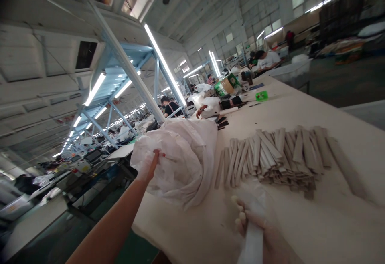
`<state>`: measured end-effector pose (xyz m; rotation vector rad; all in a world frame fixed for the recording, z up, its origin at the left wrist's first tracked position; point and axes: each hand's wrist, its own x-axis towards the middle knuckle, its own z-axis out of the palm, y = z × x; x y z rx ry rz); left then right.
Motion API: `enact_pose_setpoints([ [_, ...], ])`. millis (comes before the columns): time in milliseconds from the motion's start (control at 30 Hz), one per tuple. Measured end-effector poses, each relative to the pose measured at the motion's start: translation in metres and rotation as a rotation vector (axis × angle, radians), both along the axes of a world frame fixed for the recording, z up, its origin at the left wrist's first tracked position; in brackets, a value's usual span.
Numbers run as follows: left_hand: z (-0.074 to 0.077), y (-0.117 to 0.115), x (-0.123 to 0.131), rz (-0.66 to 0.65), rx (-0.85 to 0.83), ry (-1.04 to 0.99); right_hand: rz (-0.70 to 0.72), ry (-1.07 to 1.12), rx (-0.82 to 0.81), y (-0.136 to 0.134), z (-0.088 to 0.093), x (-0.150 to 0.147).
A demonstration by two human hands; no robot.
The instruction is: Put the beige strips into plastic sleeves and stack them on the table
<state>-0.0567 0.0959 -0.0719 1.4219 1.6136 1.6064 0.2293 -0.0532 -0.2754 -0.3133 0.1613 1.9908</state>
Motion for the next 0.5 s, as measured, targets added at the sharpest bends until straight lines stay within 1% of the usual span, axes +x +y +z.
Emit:
enact_pose_setpoints([
  [100, 0.013, -0.004, 0.005, -0.028, 0.026, -0.045, 0.011, 0.015, -0.001, 0.0, 0.0, 0.002],
  [267, 0.037, -0.015, 0.018, -0.048, 0.012, -0.145, -0.029, -0.014, 0.041, 0.001, -0.01, 0.002],
  [333, 0.046, -0.024, 0.026, -0.064, -0.007, -0.193, -0.031, -0.012, 0.059, 0.002, -0.012, 0.002],
  [400, 0.056, -0.037, 0.038, -0.105, -0.034, -0.232, -0.043, -0.014, 0.085, 0.002, -0.01, 0.002],
  [500, 0.069, -0.062, 0.059, -0.218, -0.099, -0.268, -0.071, -0.01, 0.135, 0.001, 0.001, 0.005],
])
